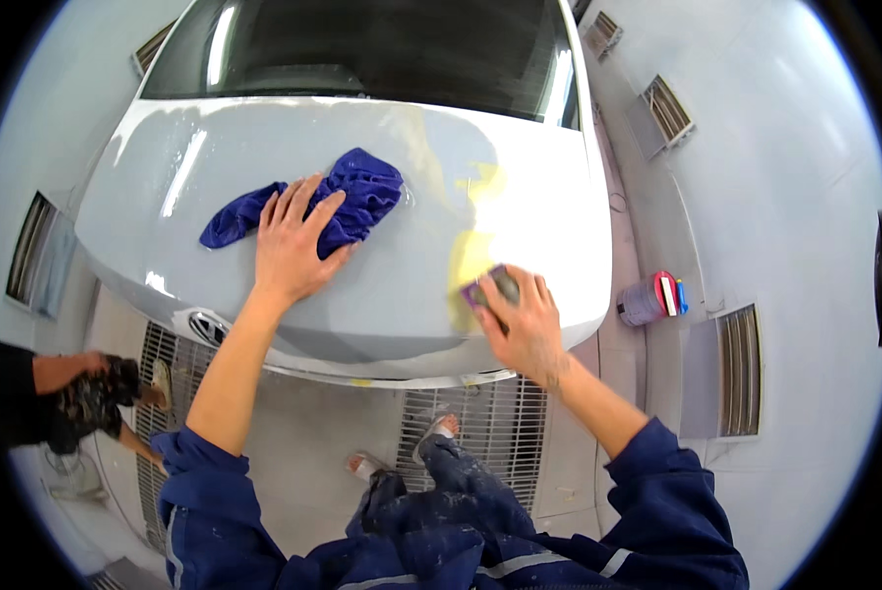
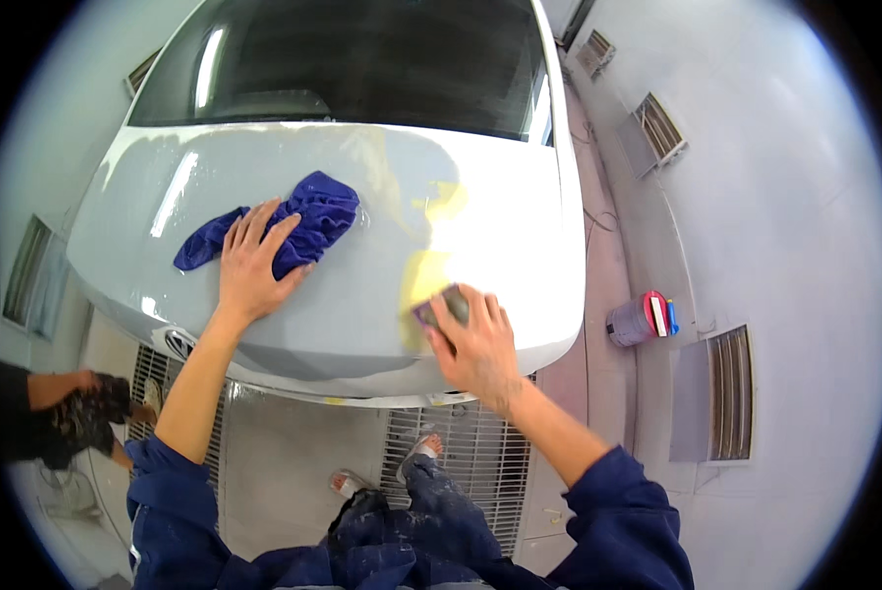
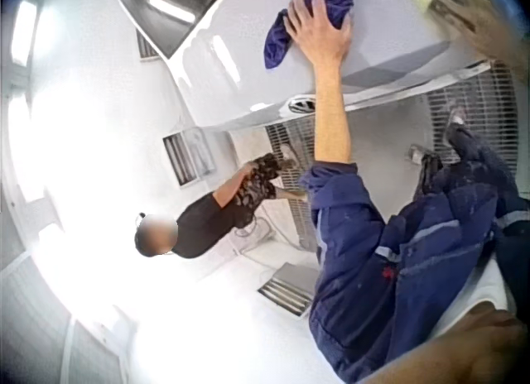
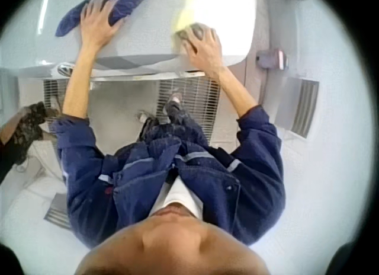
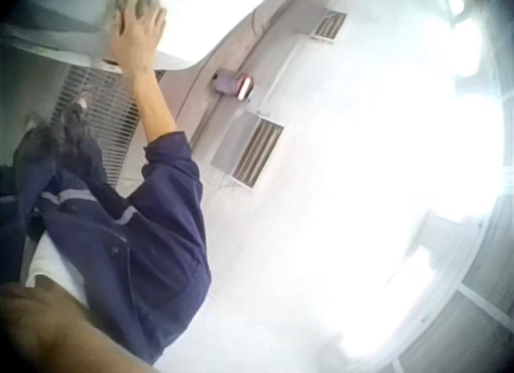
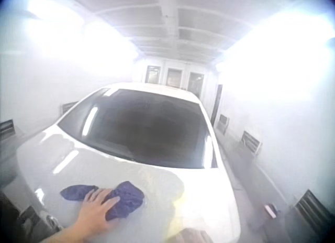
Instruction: The person sands the hood of a white Volkswagen with a sanding block and wipes the surface with a purple cloth. The person works on the front and side edges of the hood, repeatedly sanding and wiping the area.
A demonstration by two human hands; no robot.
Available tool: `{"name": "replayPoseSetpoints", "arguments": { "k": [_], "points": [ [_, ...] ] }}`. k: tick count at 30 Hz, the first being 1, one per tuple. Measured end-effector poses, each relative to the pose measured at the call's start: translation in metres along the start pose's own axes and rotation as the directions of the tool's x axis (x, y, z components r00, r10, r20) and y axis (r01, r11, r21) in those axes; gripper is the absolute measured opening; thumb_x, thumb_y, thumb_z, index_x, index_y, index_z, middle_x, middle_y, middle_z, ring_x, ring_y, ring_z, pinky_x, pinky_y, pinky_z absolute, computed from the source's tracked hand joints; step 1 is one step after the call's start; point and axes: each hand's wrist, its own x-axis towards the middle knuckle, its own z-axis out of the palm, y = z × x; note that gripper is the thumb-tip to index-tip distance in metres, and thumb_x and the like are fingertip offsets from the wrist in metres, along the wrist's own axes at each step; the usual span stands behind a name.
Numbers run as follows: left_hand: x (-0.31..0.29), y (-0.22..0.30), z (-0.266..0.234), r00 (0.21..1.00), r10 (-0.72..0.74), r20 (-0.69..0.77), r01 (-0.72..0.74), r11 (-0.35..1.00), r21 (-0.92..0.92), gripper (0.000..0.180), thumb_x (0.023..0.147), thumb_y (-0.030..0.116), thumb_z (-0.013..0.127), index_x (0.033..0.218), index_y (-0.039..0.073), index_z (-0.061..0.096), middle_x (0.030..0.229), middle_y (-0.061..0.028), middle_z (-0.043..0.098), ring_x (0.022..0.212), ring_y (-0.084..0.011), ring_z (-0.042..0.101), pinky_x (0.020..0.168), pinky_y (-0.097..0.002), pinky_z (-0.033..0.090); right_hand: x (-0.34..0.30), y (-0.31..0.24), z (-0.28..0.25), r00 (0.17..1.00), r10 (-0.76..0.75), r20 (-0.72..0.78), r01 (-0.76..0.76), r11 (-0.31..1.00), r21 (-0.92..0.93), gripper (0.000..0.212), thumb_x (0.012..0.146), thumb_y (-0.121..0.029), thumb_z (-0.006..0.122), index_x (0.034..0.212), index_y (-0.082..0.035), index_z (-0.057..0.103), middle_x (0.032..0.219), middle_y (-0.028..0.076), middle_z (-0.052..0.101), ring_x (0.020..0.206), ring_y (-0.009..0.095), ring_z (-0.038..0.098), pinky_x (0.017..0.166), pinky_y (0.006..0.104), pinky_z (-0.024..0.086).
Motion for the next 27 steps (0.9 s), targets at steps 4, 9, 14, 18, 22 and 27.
{"name": "replayPoseSetpoints", "arguments": {
  "k": [4,9,14,18,22,27],
  "points": [
    [0.006,0.009,-0.002,1.000,0.005,-0.024,-0.004,1.000,0.022,0.072,0.085,0.038,0.085,0.151,0.020,0.062,0.166,-0.0129,0.049,0.151,-0.0392,0.047,0.125,-0.0556,0.035,0.053,0.022,0.002,0.995,0.071,-0.076,-0.073,0.997,-0.018,0.040,0.097,-0.023,0.074,0.135,-0.009,0.071,0.133,0.025,0.060,0.109,0.045,0.061,0.089,0.0518,0.055],
    [0.001,0.000,-0.007,1.000,0.002,0.014,-0.002,1.000,0.019,0.072,0.085,0.041,0.085,0.150,0.019,0.062,0.165,-0.0127,0.050,0.151,-0.0390,0.047,0.125,-0.0563,0.035,0.006,-0.001,0.010,0.998,-0.011,-0.068,0.007,0.999,-0.053,0.048,0.097,-0.029,0.076,0.139,-0.007,0.070,0.133,0.027,0.060,0.104,0.043,0.063,0.080,0.0517,0.056],
    [0.010,0.005,-0.002,1.000,0.009,-0.011,-0.009,1.000,0.004,0.072,0.086,0.043,0.084,0.150,0.020,0.063,0.166,-0.0121,0.049,0.152,-0.0384,0.046,0.125,-0.0579,0.034,0.126,0.034,0.026,0.951,0.263,-0.165,-0.282,0.954,-0.103,0.035,0.105,-0.028,0.066,0.129,-0.004,0.071,0.128,0.029,0.063,0.112,0.042,0.063,0.088,0.0530,0.055],
    [0.000,-0.004,-0.007,1.000,0.001,0.031,-0.001,1.000,0.001,0.071,0.086,0.045,0.084,0.149,0.019,0.063,0.167,-0.0116,0.048,0.153,-0.0389,0.045,0.126,-0.0593,0.033,0.040,-0.017,0.028,0.986,0.019,-0.166,-0.024,0.999,-0.027,0.036,0.103,-0.029,0.069,0.128,-0.004,0.073,0.130,0.029,0.063,0.115,0.042,0.063,0.087,0.0532,0.057],
    [0.010,0.002,0.000,0.999,0.030,0.015,-0.029,0.999,-0.042,0.070,0.087,0.048,0.083,0.148,0.018,0.064,0.167,-0.0132,0.047,0.153,-0.0394,0.045,0.126,-0.0601,0.033,0.100,0.021,0.023,0.976,0.169,-0.137,-0.178,0.982,-0.059,0.038,0.101,-0.026,0.072,0.134,-0.007,0.075,0.130,0.027,0.062,0.115,0.043,0.063,0.087,0.0508,0.058],
    [0.002,-0.005,-0.011,0.999,0.000,0.039,0.001,0.999,-0.034,0.071,0.086,0.049,0.083,0.148,0.018,0.065,0.166,-0.0144,0.049,0.151,-0.0407,0.046,0.124,-0.0617,0.033,0.041,-0.013,0.022,0.989,0.056,-0.134,-0.067,0.995,-0.079,0.038,0.099,-0.026,0.073,0.132,-0.005,0.073,0.131,0.027,0.062,0.115,0.043,0.063,0.090,0.0516,0.058]
  ]
}}
